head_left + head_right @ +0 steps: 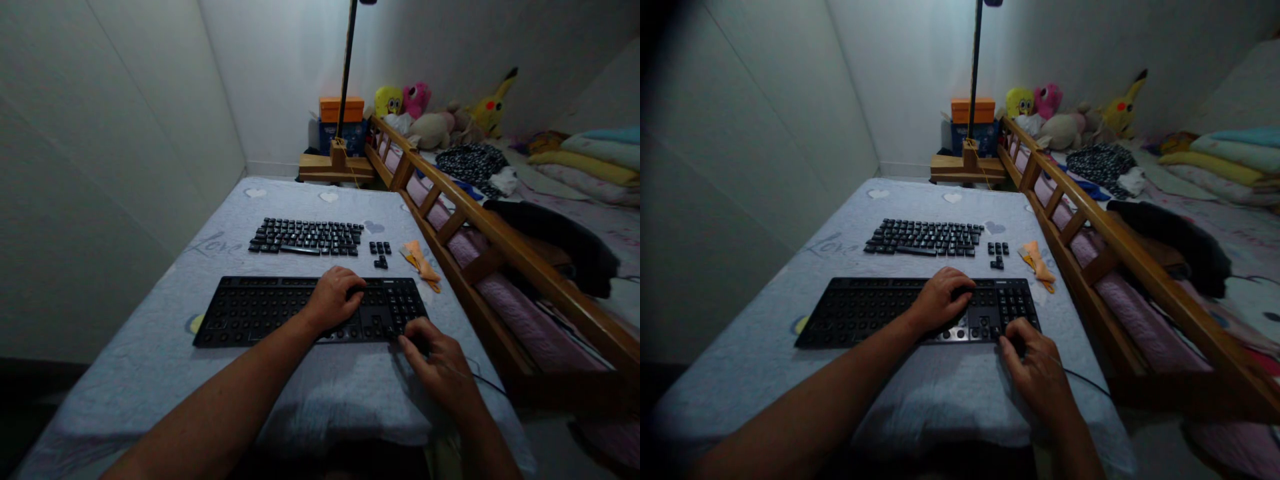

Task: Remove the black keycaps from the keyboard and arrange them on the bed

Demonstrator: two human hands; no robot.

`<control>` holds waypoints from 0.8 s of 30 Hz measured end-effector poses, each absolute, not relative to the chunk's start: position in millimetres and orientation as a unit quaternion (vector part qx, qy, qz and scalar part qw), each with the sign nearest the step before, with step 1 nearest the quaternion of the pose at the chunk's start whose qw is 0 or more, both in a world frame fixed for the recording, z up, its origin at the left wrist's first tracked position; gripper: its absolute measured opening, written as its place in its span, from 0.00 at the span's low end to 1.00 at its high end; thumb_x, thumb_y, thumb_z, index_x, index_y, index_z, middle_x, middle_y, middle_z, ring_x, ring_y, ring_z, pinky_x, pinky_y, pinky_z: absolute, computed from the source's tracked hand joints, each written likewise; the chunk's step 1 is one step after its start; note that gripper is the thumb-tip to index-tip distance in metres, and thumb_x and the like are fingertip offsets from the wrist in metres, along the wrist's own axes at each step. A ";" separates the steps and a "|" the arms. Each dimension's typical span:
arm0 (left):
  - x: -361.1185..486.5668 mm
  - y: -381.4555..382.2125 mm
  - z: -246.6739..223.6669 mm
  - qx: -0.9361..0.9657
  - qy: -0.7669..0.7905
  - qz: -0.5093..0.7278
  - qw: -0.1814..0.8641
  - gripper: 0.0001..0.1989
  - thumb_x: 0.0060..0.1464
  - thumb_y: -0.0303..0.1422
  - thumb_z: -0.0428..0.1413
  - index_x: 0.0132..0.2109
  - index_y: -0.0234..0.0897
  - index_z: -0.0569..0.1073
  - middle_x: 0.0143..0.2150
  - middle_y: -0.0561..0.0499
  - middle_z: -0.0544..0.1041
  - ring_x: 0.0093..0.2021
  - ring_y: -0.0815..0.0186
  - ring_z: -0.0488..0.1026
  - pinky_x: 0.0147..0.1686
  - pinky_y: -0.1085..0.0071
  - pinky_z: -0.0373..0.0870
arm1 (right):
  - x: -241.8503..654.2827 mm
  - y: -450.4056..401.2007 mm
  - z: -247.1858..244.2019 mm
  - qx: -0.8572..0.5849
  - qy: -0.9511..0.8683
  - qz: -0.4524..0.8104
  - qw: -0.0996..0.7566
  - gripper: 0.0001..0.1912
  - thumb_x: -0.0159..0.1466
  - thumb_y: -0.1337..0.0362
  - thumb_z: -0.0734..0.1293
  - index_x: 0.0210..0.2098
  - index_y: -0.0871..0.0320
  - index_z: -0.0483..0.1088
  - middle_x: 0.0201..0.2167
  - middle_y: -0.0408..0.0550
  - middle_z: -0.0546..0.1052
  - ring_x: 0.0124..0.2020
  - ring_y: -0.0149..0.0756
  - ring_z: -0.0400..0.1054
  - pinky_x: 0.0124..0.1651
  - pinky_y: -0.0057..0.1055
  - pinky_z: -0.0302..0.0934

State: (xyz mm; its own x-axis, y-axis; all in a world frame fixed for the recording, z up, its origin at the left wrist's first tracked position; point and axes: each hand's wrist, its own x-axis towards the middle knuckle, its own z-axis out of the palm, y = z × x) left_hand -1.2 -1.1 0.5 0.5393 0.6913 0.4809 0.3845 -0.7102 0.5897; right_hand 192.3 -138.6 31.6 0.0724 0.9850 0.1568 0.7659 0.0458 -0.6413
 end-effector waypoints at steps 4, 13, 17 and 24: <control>-1.4 -1.7 1.0 0.851 0.315 0.360 0.214 0.08 0.52 0.24 0.59 0.41 0.36 0.77 0.39 0.48 0.80 0.43 0.60 0.74 0.49 0.60 0.70 | 191.5 -134.3 36.2 -0.663 -0.662 0.179 0.300 0.09 0.64 0.59 0.62 0.29 0.55 0.66 0.24 0.41 0.71 0.25 0.33 0.67 0.30 0.28 0.59; -1.5 -2.3 1.1 0.849 0.317 0.362 0.218 0.08 0.53 0.25 0.59 0.41 0.36 0.77 0.39 0.47 0.80 0.43 0.60 0.73 0.49 0.61 0.69 | 190.5 -124.6 45.3 -0.670 -0.658 0.194 0.283 0.09 0.63 0.59 0.61 0.28 0.55 0.63 0.21 0.39 0.66 0.22 0.32 0.62 0.27 0.27 0.55; -1.2 -1.6 0.0 0.851 0.318 0.359 0.216 0.08 0.53 0.25 0.59 0.41 0.36 0.77 0.39 0.47 0.80 0.43 0.60 0.73 0.49 0.61 0.69 | 191.1 -122.3 45.8 -0.669 -0.661 0.208 0.269 0.09 0.64 0.59 0.60 0.29 0.55 0.63 0.22 0.39 0.67 0.24 0.32 0.63 0.28 0.28 0.54; -0.7 -1.4 1.6 0.851 0.318 0.359 0.214 0.07 0.53 0.25 0.59 0.40 0.35 0.78 0.38 0.47 0.80 0.43 0.60 0.74 0.48 0.61 0.70 | 190.5 -119.9 46.3 -0.662 -0.665 0.222 0.264 0.10 0.65 0.59 0.59 0.29 0.55 0.63 0.22 0.39 0.66 0.24 0.33 0.63 0.29 0.29 0.54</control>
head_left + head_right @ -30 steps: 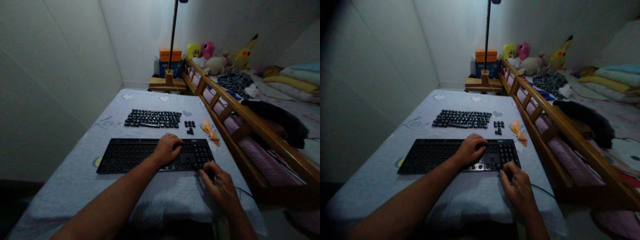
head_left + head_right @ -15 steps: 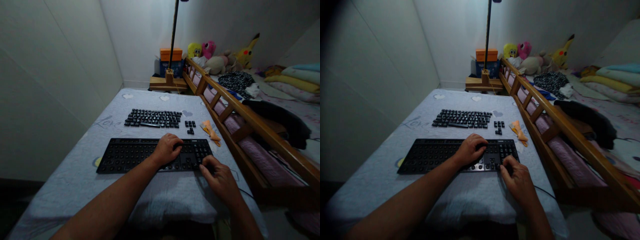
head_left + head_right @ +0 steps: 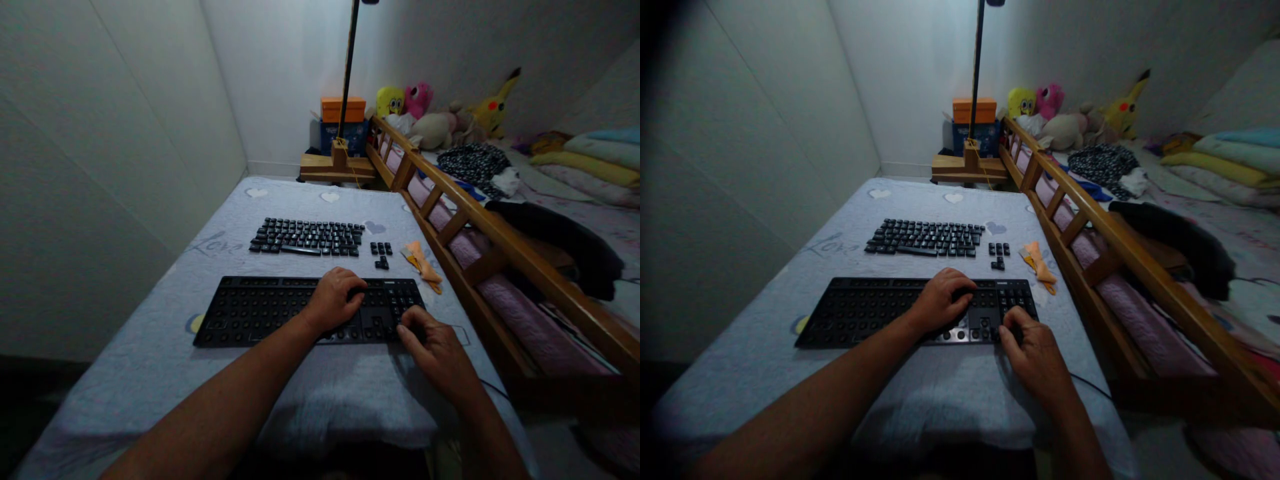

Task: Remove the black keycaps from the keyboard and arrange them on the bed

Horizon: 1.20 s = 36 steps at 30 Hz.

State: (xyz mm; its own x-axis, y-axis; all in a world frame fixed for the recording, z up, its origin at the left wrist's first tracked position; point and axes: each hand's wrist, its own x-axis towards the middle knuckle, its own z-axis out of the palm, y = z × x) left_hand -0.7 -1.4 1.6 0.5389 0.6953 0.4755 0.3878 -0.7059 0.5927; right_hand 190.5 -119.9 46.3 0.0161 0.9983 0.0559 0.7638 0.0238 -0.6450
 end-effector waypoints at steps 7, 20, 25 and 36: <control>-1.3 -1.6 1.6 0.852 0.315 0.357 0.217 0.07 0.53 0.25 0.58 0.40 0.36 0.78 0.38 0.47 0.80 0.43 0.60 0.73 0.48 0.61 0.70 | 194.1 -121.8 50.7 -0.661 -0.667 0.241 0.245 0.09 0.65 0.60 0.59 0.29 0.55 0.61 0.23 0.39 0.66 0.26 0.32 0.62 0.30 0.28 0.54; -1.7 -2.4 1.9 0.851 0.324 0.348 0.223 0.08 0.53 0.26 0.58 0.41 0.37 0.77 0.39 0.47 0.79 0.43 0.60 0.73 0.49 0.60 0.70 | 194.0 -121.9 51.2 -0.652 -0.675 0.249 0.241 0.09 0.65 0.60 0.60 0.30 0.55 0.65 0.24 0.41 0.71 0.26 0.33 0.66 0.31 0.29 0.58; -1.4 -2.0 0.8 0.850 0.324 0.349 0.225 0.07 0.53 0.26 0.58 0.40 0.37 0.77 0.39 0.48 0.79 0.43 0.60 0.73 0.49 0.60 0.70 | 196.6 -123.3 52.8 -0.655 -0.681 0.248 0.213 0.02 0.61 0.63 0.65 0.33 0.54 0.69 0.29 0.43 0.76 0.30 0.36 0.69 0.35 0.31 0.61; -1.8 -1.3 0.3 0.855 0.321 0.344 0.219 0.07 0.53 0.25 0.58 0.40 0.36 0.78 0.39 0.47 0.80 0.43 0.60 0.73 0.48 0.61 0.70 | 203.2 -119.6 46.5 -0.617 -0.713 0.235 0.236 0.05 0.62 0.67 0.63 0.36 0.56 0.71 0.37 0.49 0.76 0.40 0.39 0.71 0.44 0.35 0.65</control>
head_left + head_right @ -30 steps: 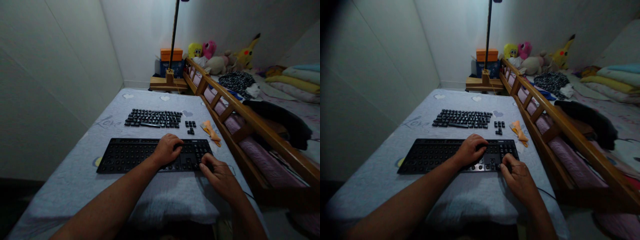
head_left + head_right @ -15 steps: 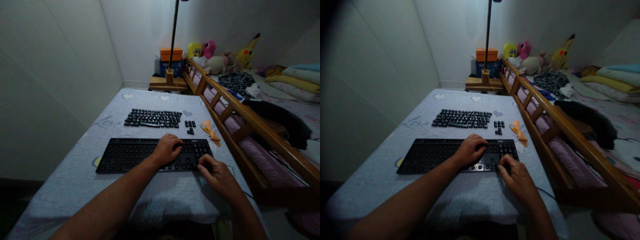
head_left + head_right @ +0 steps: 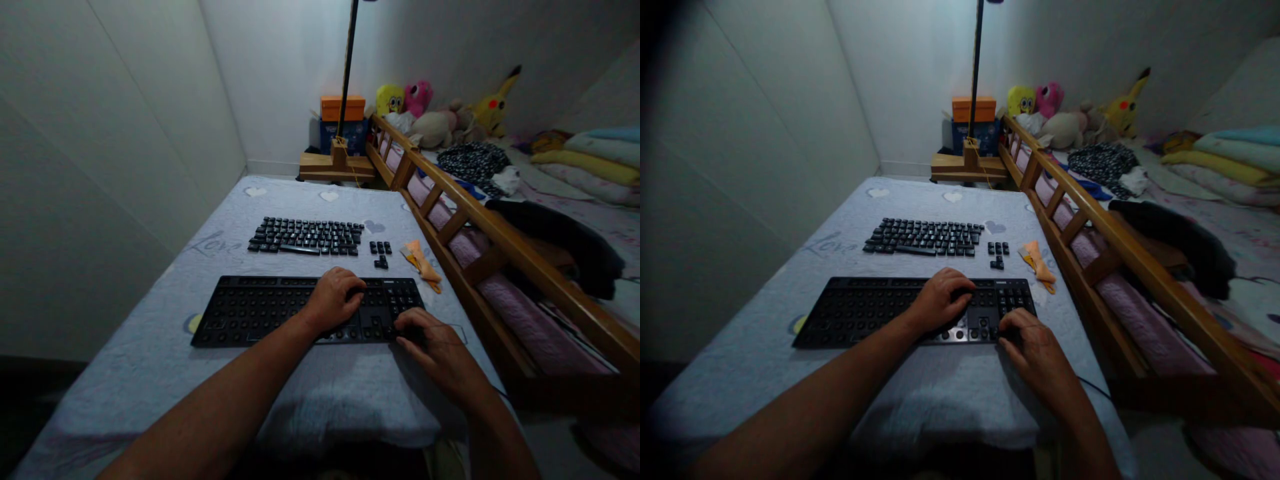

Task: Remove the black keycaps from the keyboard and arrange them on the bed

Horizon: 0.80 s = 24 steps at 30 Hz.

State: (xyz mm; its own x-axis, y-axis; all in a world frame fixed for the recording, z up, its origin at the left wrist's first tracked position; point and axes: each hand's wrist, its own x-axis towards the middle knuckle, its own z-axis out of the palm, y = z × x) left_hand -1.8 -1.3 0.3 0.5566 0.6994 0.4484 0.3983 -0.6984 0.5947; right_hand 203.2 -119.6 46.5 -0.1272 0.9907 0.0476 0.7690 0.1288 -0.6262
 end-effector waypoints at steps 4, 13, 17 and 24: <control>-1.4 -1.3 0.5 0.856 0.322 0.338 0.220 0.07 0.54 0.26 0.58 0.40 0.36 0.78 0.39 0.47 0.80 0.43 0.60 0.73 0.49 0.61 0.69 | 203.3 -119.8 42.7 -0.625 -0.706 0.231 0.241 0.04 0.62 0.66 0.64 0.35 0.55 0.71 0.35 0.48 0.78 0.38 0.40 0.72 0.43 0.35 0.65; -1.0 -0.3 1.2 0.864 0.326 0.312 0.221 0.08 0.52 0.26 0.59 0.41 0.38 0.78 0.41 0.47 0.79 0.45 0.58 0.73 0.50 0.60 0.69 | 203.0 -114.4 48.2 -0.634 -0.698 0.239 0.233 0.04 0.61 0.64 0.64 0.34 0.55 0.71 0.31 0.46 0.78 0.34 0.39 0.72 0.39 0.34 0.64; -0.6 -0.1 0.4 0.866 0.328 0.306 0.219 0.08 0.51 0.27 0.60 0.41 0.38 0.78 0.42 0.47 0.79 0.46 0.58 0.72 0.50 0.59 0.69 | 206.7 -108.8 49.9 -0.637 -0.689 0.257 0.229 0.05 0.62 0.63 0.64 0.35 0.55 0.71 0.30 0.45 0.78 0.32 0.38 0.72 0.37 0.32 0.63; -0.4 -0.3 0.2 0.868 0.328 0.303 0.216 0.09 0.51 0.28 0.60 0.41 0.37 0.78 0.42 0.46 0.79 0.46 0.58 0.72 0.50 0.59 0.68 | 211.0 -104.4 50.7 -0.642 -0.679 0.277 0.223 0.05 0.61 0.62 0.65 0.35 0.55 0.71 0.29 0.44 0.77 0.31 0.37 0.71 0.35 0.31 0.62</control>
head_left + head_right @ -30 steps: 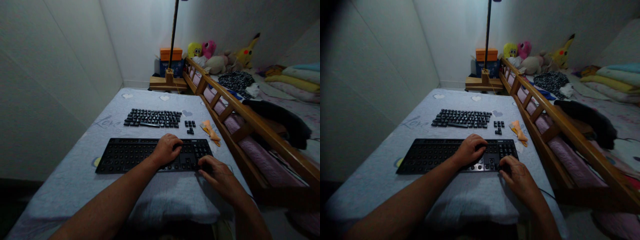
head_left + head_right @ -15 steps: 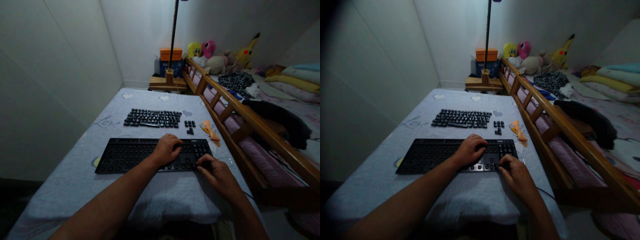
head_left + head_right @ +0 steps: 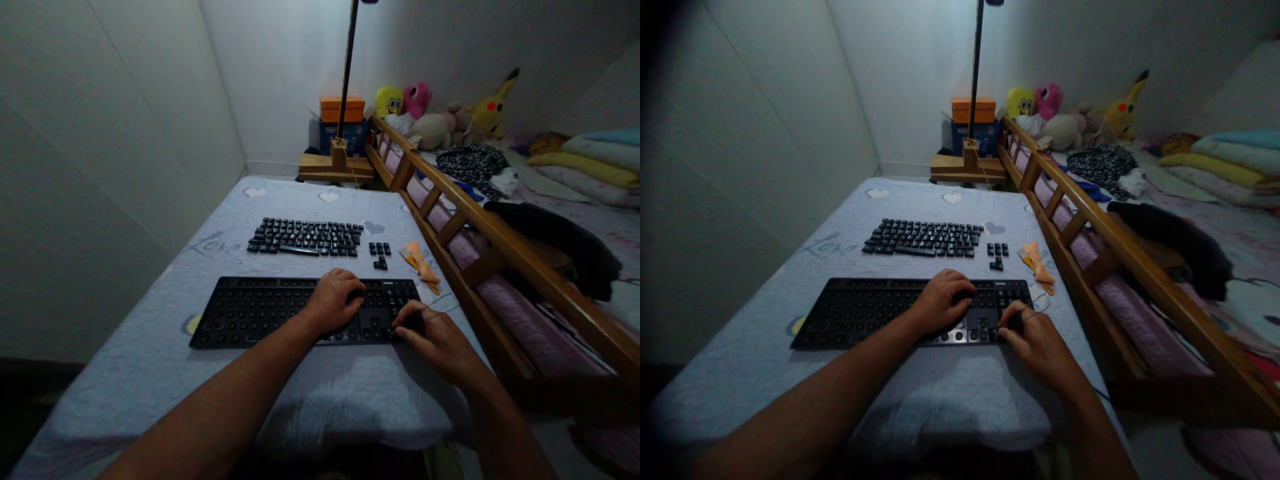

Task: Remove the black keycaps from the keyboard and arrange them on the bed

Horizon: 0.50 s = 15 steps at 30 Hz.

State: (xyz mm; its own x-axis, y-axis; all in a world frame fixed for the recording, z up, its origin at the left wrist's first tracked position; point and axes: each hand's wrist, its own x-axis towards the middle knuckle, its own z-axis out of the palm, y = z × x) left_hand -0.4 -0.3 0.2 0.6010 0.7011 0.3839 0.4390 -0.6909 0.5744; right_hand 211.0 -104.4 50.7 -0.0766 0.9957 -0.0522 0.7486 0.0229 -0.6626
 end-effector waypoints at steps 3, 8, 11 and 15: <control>-0.5 -0.8 0.6 0.867 0.329 0.302 0.219 0.09 0.51 0.27 0.60 0.42 0.38 0.78 0.42 0.47 0.79 0.46 0.58 0.72 0.50 0.59 0.68 | 211.9 -103.5 52.7 -0.643 -0.671 0.285 0.234 0.05 0.61 0.62 0.65 0.35 0.55 0.71 0.30 0.46 0.78 0.33 0.38 0.72 0.35 0.31 0.62; -1.4 -1.4 0.8 0.866 0.307 0.319 0.230 0.08 0.53 0.29 0.60 0.42 0.38 0.77 0.42 0.46 0.79 0.47 0.58 0.72 0.51 0.58 0.68 | 206.8 -97.2 58.8 -0.638 -0.666 0.289 0.256 0.05 0.61 0.62 0.65 0.35 0.56 0.71 0.30 0.45 0.78 0.32 0.37 0.72 0.34 0.31 0.62; -2.5 -1.9 2.6 0.869 0.274 0.330 0.248 0.10 0.55 0.34 0.60 0.44 0.37 0.77 0.44 0.45 0.79 0.48 0.57 0.72 0.51 0.59 0.68 | 198.8 -90.9 62.6 -0.635 -0.671 0.276 0.267 0.05 0.61 0.62 0.64 0.34 0.56 0.71 0.29 0.45 0.77 0.30 0.36 0.71 0.32 0.30 0.62; -3.6 -2.2 5.5 0.873 0.238 0.328 0.272 0.14 0.54 0.38 0.62 0.46 0.37 0.76 0.45 0.45 0.79 0.49 0.57 0.72 0.52 0.59 0.66 | 189.6 -83.9 63.8 -0.629 -0.681 0.248 0.282 0.06 0.61 0.62 0.64 0.34 0.56 0.71 0.29 0.45 0.76 0.29 0.36 0.70 0.33 0.30 0.61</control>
